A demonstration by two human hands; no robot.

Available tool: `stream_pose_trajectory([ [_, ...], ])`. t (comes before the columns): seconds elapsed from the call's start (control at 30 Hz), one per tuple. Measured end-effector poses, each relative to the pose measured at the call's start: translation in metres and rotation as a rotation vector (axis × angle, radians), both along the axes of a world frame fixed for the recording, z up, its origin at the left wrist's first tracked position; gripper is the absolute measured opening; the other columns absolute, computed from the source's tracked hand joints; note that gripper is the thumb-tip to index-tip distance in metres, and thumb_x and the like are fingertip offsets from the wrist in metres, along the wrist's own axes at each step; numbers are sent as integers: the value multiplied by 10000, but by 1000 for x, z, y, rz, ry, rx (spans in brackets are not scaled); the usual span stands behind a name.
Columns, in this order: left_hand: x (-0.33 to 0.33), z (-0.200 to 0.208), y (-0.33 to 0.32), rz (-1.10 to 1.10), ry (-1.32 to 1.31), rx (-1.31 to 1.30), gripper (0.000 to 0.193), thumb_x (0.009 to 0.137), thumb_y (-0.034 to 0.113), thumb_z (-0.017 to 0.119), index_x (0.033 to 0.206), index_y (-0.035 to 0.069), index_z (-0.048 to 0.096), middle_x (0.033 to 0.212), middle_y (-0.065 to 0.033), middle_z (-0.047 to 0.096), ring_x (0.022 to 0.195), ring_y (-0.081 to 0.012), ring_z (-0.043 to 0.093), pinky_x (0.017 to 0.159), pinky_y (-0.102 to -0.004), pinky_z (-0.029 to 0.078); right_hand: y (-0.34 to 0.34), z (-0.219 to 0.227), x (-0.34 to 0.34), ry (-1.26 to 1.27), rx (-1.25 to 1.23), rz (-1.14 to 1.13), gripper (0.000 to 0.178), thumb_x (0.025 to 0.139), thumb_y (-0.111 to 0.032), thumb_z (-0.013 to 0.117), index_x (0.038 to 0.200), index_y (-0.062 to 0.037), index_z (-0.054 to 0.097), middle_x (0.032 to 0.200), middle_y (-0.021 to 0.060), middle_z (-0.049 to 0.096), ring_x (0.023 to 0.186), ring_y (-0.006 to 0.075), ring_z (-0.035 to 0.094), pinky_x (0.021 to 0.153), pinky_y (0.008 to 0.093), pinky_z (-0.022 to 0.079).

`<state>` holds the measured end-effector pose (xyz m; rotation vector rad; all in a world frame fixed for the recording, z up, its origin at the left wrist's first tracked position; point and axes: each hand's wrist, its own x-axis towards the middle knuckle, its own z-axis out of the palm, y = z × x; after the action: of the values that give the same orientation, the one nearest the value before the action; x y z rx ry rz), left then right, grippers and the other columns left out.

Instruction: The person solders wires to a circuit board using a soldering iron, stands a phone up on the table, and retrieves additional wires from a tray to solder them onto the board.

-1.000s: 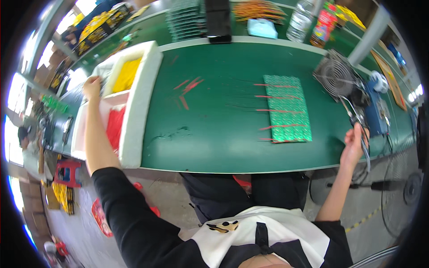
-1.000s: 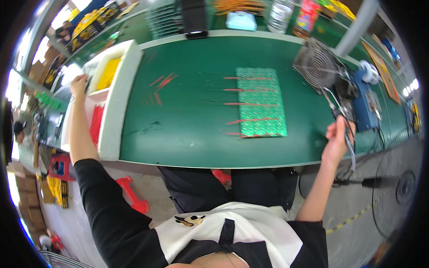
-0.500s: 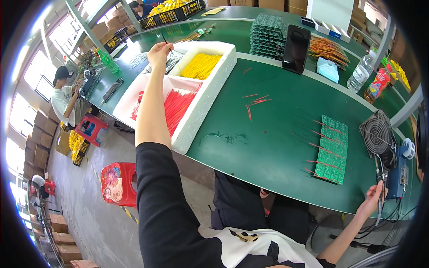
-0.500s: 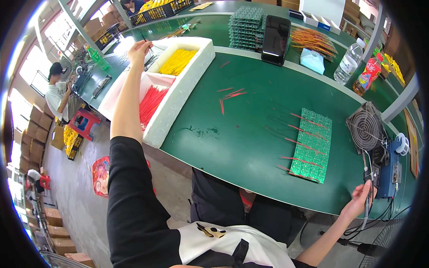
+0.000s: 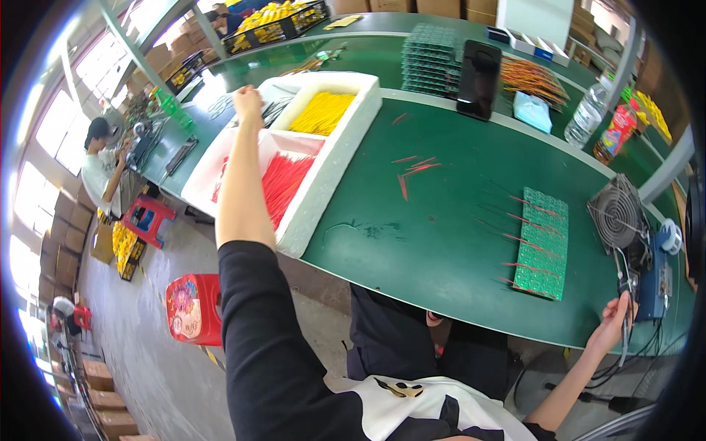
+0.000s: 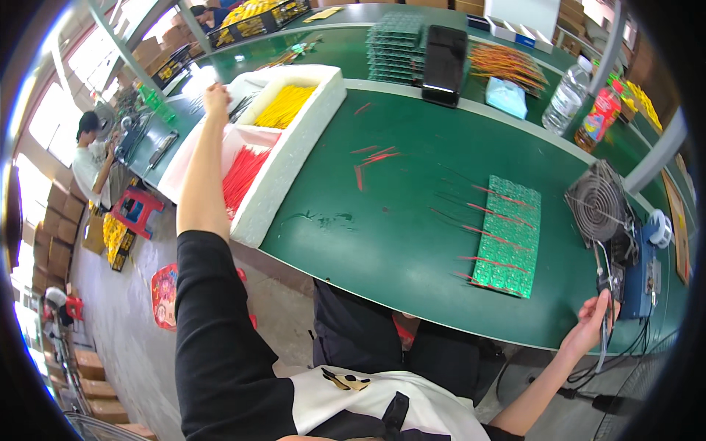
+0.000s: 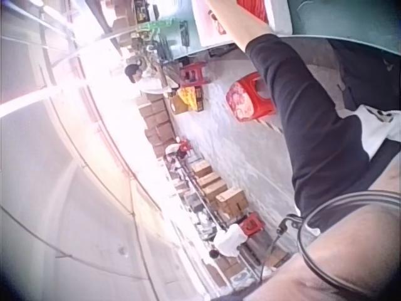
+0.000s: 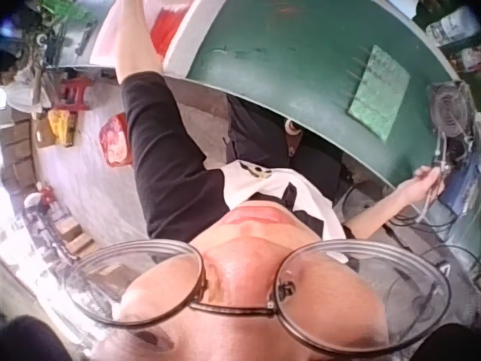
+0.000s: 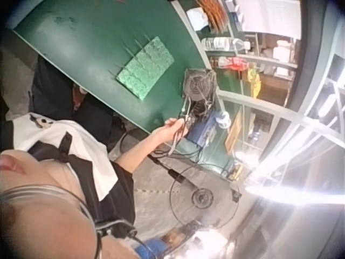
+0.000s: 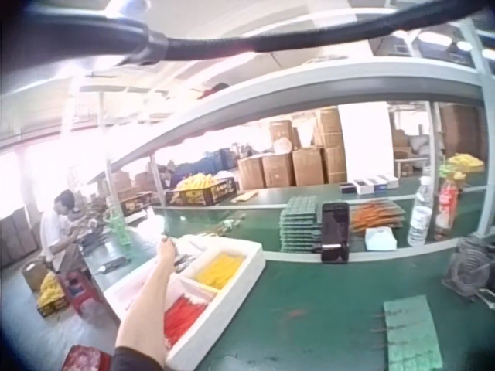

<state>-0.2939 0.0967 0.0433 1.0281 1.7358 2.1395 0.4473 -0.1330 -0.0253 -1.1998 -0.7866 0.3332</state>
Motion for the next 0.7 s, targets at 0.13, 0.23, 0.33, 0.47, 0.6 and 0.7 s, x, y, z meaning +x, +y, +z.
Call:
stream_pose_trajectory([
  [0.13, 17, 47, -9, -80, 41, 138, 186, 885, 115, 452, 702, 87, 467, 532, 19, 417, 416, -80, 362, 377, -234, 287, -1, -2, 4, -24, 28, 32, 136, 872, -188, 581, 812, -89, 508, 611, -13, 484, 490, 31, 391, 446, 163, 287],
  [0.23, 88, 98, -55, -428, -41, 366, 188, 901, 80, 433, 716, 91, 399, 587, 40, 338, 458, -43, 269, 395, -205, 224, 2, 4, -12, -9, -3, 2, 126, 875, -166, 574, 814, -84, 500, 621, -6, 491, 505, 41, 402, 469, 172, 306],
  [0.33, 192, 115, -81, -682, 122, 312, 87, 889, 119, 497, 837, 50, 484, 628, 49, 378, 500, -31, 295, 441, -196, 251, -5, 9, -12, -27, -24, -43, 128, 863, -159, 589, 823, -74, 502, 623, 12, 517, 510, 55, 429, 475, 183, 328],
  [0.47, 322, 79, -139, -944, 326, -35, 135, 865, 170, 551, 928, 50, 552, 629, 67, 422, 531, -9, 344, 477, -172, 265, -5, 6, -6, -6, 19, -71, 140, 848, -154, 610, 854, -47, 519, 623, 49, 555, 476, 81, 472, 460, 191, 372],
  [0.6, 372, 25, -149, -1137, 448, -270, 63, 828, 42, 575, 818, -6, 536, 573, 91, 383, 521, 18, 298, 466, -176, 237, 4, 9, -16, 58, 79, -22, 170, 833, -145, 629, 870, -28, 512, 635, 64, 569, 488, 95, 499, 469, 197, 395],
  [0.7, 396, -15, -140, -1188, 480, -317, 49, 815, 34, 588, 809, -6, 561, 561, 95, 360, 518, 18, 281, 472, -173, 225, 1, 11, -17, 42, 57, -15, 164, 840, -135, 612, 866, -17, 501, 631, 66, 572, 483, 95, 507, 471, 199, 412],
])
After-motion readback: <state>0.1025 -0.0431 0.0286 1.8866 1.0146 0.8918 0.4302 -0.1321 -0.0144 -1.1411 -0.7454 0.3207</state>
